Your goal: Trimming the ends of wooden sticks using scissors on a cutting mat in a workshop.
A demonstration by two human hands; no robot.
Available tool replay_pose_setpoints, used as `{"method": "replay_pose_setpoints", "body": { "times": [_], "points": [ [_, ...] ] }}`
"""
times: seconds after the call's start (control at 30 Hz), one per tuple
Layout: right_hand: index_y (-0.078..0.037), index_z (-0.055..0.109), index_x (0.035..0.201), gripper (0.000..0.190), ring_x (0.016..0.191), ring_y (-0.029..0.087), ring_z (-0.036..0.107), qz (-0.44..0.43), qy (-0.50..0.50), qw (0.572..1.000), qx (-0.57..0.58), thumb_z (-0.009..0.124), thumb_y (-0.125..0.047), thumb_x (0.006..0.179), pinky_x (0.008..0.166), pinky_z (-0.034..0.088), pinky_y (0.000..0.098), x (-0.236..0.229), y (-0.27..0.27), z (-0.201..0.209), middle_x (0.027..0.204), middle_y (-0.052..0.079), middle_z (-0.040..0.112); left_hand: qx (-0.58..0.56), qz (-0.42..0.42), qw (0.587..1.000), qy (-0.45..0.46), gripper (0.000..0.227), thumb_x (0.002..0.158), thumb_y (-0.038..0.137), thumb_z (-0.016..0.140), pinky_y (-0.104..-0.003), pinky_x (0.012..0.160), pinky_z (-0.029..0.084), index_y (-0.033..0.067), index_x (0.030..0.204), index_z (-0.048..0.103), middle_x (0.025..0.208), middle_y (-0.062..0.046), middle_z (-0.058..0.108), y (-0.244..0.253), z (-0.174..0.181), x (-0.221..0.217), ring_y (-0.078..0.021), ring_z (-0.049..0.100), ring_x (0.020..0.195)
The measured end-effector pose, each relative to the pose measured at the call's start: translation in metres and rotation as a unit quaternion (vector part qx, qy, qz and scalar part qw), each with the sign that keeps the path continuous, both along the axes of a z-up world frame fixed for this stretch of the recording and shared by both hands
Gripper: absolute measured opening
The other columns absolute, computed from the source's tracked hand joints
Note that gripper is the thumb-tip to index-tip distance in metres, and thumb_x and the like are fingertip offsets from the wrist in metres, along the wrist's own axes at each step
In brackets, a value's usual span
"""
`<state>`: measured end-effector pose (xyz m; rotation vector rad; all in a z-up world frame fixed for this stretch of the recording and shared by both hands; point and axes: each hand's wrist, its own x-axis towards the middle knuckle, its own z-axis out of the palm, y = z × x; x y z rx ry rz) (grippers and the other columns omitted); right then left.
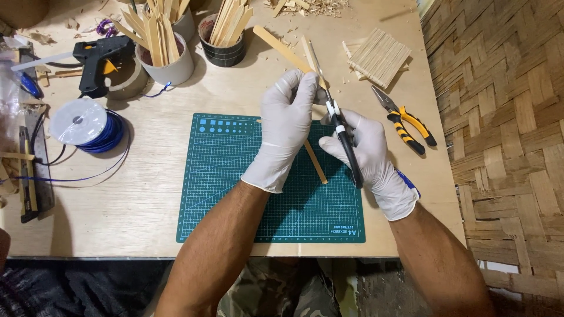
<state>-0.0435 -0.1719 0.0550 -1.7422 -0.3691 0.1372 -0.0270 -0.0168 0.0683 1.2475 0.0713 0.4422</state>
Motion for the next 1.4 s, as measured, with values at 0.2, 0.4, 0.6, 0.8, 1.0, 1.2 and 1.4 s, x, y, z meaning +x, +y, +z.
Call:
{"method": "replay_pose_setpoints", "body": {
  "times": [0.2,0.4,0.6,0.8,1.0,1.2,1.4],
  "points": [
    [-0.001,0.070,0.118,0.042,0.061,0.003,0.059,-0.005,-0.005,1.000,-0.005,0.085,-0.016,0.082,0.055,0.045,0.0150,0.001,0.000,-0.005,0.065,0.003,0.063,-0.010,0.006,1.000,-0.002,0.025,0.101,0.020,0.065,-0.025,0.073,0.055,0.0108,0.078,0.067,0.073,-0.007,0.073,0.000,-0.011,0.006,-0.0118,0.073,0.071],
    [0.000,0.070,0.115,0.039,0.062,0.002,0.057,-0.016,-0.018,1.000,-0.020,0.086,-0.015,0.083,0.054,0.045,0.0154,-0.001,0.000,-0.007,0.063,0.002,0.061,0.007,0.013,1.000,0.005,0.026,0.100,0.022,0.066,-0.025,0.071,0.054,0.0110,0.076,0.067,0.071,-0.006,0.072,0.000,-0.008,0.005,-0.0106,0.072,0.072],
    [-0.004,0.072,0.117,0.040,0.060,0.004,0.058,-0.012,-0.014,0.999,-0.045,0.086,-0.022,0.084,0.054,0.044,0.0153,-0.003,0.005,0.009,0.064,0.002,0.063,0.006,0.016,1.000,0.012,0.024,0.099,0.023,0.067,-0.025,0.071,0.054,0.0129,0.077,0.069,0.070,-0.004,0.072,-0.001,-0.007,0.005,-0.0083,0.069,0.072],
    [-0.004,0.065,0.134,0.061,0.070,0.009,0.063,0.023,-0.026,0.998,-0.061,0.087,-0.023,0.080,0.063,0.050,0.0222,0.000,0.010,0.017,0.080,0.007,0.071,-0.006,0.017,1.000,0.007,0.025,0.101,0.023,0.064,-0.026,0.071,0.054,0.0130,0.079,0.068,0.068,-0.004,0.070,0.002,0.000,0.001,-0.0105,0.067,0.070],
    [-0.003,0.064,0.135,0.058,0.066,0.007,0.060,0.045,0.019,0.998,-0.043,0.081,-0.024,0.084,0.063,0.050,0.0205,0.003,0.006,0.020,0.083,0.007,0.072,-0.016,0.042,0.999,-0.017,0.024,0.101,0.023,0.063,-0.025,0.075,0.053,0.0133,0.079,0.067,0.069,-0.003,0.069,0.023,-0.001,0.015,-0.0102,0.068,0.071],
    [-0.001,0.067,0.128,0.045,0.052,0.011,0.061,0.076,0.078,0.994,0.008,0.072,-0.018,0.086,0.053,0.049,0.0204,0.010,-0.010,0.014,0.069,0.013,0.068,-0.013,0.023,0.999,-0.019,0.016,0.095,0.022,0.074,-0.027,0.077,0.055,0.0122,0.082,0.072,0.071,-0.003,0.071,0.034,-0.005,0.022,-0.0101,0.070,0.073],
    [0.002,0.068,0.126,0.046,0.045,0.014,0.060,0.104,0.107,0.989,-0.001,0.073,-0.014,0.083,0.047,0.047,0.0227,0.006,-0.009,0.019,0.063,0.015,0.069,-0.033,0.051,0.998,-0.001,0.014,0.090,0.021,0.079,-0.025,0.073,0.053,0.0116,0.080,0.074,0.067,-0.005,0.070,0.044,0.005,0.022,-0.0087,0.064,0.071]
  ]
}}
